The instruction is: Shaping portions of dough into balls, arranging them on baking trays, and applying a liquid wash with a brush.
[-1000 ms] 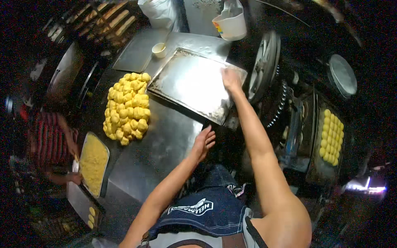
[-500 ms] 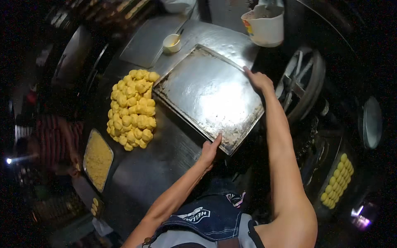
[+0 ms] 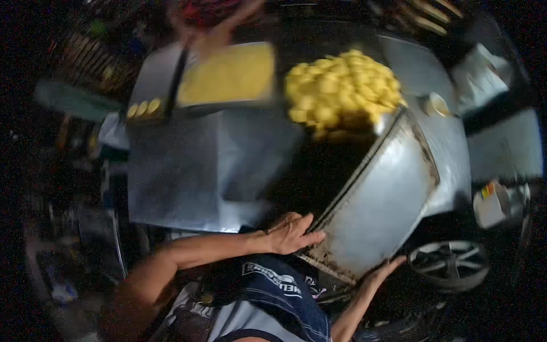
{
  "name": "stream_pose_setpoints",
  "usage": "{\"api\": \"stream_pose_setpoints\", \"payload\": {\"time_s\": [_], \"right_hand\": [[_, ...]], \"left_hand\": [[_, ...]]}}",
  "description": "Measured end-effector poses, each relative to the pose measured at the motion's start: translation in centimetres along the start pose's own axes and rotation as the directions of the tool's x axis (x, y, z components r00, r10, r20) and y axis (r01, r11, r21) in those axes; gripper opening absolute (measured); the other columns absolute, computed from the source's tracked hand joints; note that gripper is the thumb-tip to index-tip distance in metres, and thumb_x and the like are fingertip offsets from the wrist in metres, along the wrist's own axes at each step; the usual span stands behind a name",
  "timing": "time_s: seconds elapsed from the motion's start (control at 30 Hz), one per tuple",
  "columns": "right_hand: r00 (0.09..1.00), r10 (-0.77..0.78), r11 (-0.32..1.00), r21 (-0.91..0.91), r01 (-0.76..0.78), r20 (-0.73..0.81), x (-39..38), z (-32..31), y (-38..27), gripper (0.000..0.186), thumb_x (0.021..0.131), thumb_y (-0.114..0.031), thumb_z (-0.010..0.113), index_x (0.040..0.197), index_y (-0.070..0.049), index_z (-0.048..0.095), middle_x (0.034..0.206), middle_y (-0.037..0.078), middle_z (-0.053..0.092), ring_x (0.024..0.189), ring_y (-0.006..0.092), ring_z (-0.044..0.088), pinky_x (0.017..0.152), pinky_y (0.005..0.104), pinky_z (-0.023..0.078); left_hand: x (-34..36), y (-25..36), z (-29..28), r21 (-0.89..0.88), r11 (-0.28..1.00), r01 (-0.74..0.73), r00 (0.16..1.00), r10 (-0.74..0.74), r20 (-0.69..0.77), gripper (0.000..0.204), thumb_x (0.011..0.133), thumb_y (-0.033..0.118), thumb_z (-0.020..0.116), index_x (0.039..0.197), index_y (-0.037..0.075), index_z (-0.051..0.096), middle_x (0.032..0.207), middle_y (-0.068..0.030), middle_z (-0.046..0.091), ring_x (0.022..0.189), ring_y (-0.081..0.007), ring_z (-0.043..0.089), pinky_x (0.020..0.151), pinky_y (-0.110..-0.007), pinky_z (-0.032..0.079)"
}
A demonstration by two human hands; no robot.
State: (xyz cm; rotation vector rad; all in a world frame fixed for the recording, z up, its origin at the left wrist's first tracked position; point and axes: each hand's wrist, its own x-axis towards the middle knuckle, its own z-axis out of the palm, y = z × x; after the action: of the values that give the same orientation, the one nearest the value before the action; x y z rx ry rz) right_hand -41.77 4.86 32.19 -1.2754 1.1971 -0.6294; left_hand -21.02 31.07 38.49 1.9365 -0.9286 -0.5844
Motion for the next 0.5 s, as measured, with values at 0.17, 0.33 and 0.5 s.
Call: {"api": "stream_pose_setpoints", "payload": {"time_s": [0.17, 0.33, 0.5], "right_hand": [[0.973, 0.229, 0.942, 0.248, -0.226, 0.02, -6.8, 1.8, 0.8, 0.108, 0.092, -0.085, 0.037, 0.158, 0.0, 0.031, 0.159, 0.02, 0.038, 0.144, 0.0353, 0.039, 0.12, 0.0481, 0.028], [0.986, -0.165, 0.986, -0.006, 0.165, -0.022, -12.1, 4.7, 5.2, 0.082, 0.1, -0.066, 0.044, 0.166, -0.027, 0.014, 0.152, 0.021, 0.044, 0.112, 0.0284, 0.058, 0.093, 0.0432, 0.052], [0.938, -0.174, 0.982, -0.012, 0.186, 0.299, -15.7, 13.6, 10.2, 0.087, 0.099, -0.063, 0.048, 0.166, -0.027, 0.007, 0.159, 0.027, 0.029, 0.118, 0.0282, 0.052, 0.079, 0.0367, 0.059]], "left_hand": [[-9.8, -4.9, -4.4, -0.032, 0.999, 0.039, 0.998, -0.037, 0.057, 0.048, 0.103, 0.05, 0.054, 0.091, 0.004, 0.061, 0.065, -0.0164, 0.041, 0.053, -0.0337, 0.044, 0.052, -0.048, 0.036], [-20.2, -9.8, -11.2, -0.039, 0.995, -0.09, 0.986, 0.084, -0.141, 0.038, 0.102, 0.053, 0.052, 0.096, 0.018, 0.065, 0.061, -0.015, 0.043, 0.051, -0.0294, 0.046, 0.05, -0.048, 0.035], [-30.8, -15.7, -15.9, -0.22, 0.957, 0.189, 0.91, -0.254, -0.326, 0.064, 0.097, 0.071, 0.049, 0.082, 0.011, 0.063, 0.058, -0.0045, 0.06, 0.049, -0.0153, 0.054, 0.047, -0.041, 0.044]]}}
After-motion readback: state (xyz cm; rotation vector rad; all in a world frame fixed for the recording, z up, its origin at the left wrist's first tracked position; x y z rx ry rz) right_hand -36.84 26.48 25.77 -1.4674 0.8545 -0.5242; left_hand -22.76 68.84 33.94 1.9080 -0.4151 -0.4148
